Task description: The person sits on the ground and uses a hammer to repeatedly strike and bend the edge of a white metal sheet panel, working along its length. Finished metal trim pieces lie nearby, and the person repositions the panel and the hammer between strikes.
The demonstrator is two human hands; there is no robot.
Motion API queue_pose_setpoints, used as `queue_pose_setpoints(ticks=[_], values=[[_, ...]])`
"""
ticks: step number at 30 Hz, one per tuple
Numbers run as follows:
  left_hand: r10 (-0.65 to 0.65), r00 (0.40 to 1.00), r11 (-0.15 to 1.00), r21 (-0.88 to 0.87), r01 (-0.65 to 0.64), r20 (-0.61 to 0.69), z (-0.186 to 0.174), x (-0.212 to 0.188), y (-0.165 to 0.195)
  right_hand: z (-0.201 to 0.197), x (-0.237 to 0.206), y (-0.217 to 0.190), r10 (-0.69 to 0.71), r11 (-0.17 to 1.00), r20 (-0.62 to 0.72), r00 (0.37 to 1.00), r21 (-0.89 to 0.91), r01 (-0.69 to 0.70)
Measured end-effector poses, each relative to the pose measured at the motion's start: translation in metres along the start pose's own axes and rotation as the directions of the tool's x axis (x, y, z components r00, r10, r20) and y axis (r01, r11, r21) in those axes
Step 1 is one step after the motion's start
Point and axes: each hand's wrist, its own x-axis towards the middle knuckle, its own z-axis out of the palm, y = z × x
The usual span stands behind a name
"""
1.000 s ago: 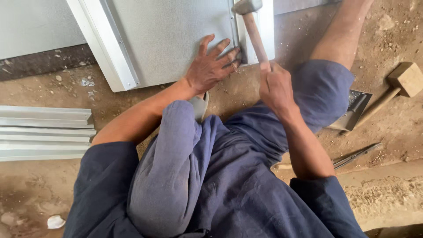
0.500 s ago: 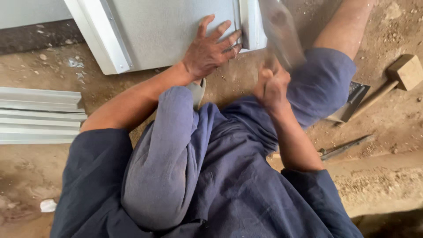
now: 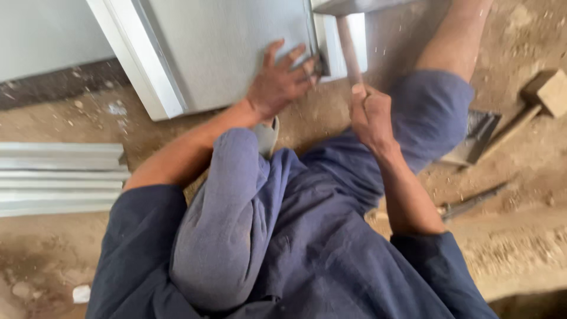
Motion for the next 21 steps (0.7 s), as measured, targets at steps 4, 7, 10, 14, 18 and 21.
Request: queue_pose_setpoints(ticks=[4, 7, 10, 14, 18, 21], values=[[-0.032, 0.997, 0.999, 0.027, 0.034, -0.072, 0.003, -0.001, 0.000, -0.024, -0.055, 0.010, 0.167, 0.938, 0.251, 0.953, 0.259, -0.232], [-0.022, 0.997, 0.999, -0.047, 0.019, -0.073, 0.003, -0.003, -0.005, -0.026, -0.092, 0.017, 0.257, 0.946, 0.288, 0.923, 0.120, -0.301], [-0.007, 1.000, 0.997, -0.077, 0.006, -0.013, 0.002, -0.003, -0.014, -0.011, -0.100, 0.023, 0.454, 0.881, 0.297, 0.840, -0.010, -0.473], [0.012, 1.000, 0.998, -0.060, -0.013, -0.028, 0.002, 0.004, -0.027, 0.022, -0.071, 0.033, 0.574, 0.816, 0.313, 0.757, -0.149, -0.558], [-0.015, 0.999, 1.000, 0.012, 0.016, -0.032, 0.004, 0.012, -0.030, 0.019, -0.046, 0.049, -0.203, 0.841, 0.162, 0.966, -0.476, 0.256], [-0.014, 0.999, 0.999, -0.052, 0.012, -0.042, 0.006, 0.011, -0.031, -0.041, -0.052, 0.070, -0.133, 0.924, -0.224, 0.965, -0.381, 0.039]])
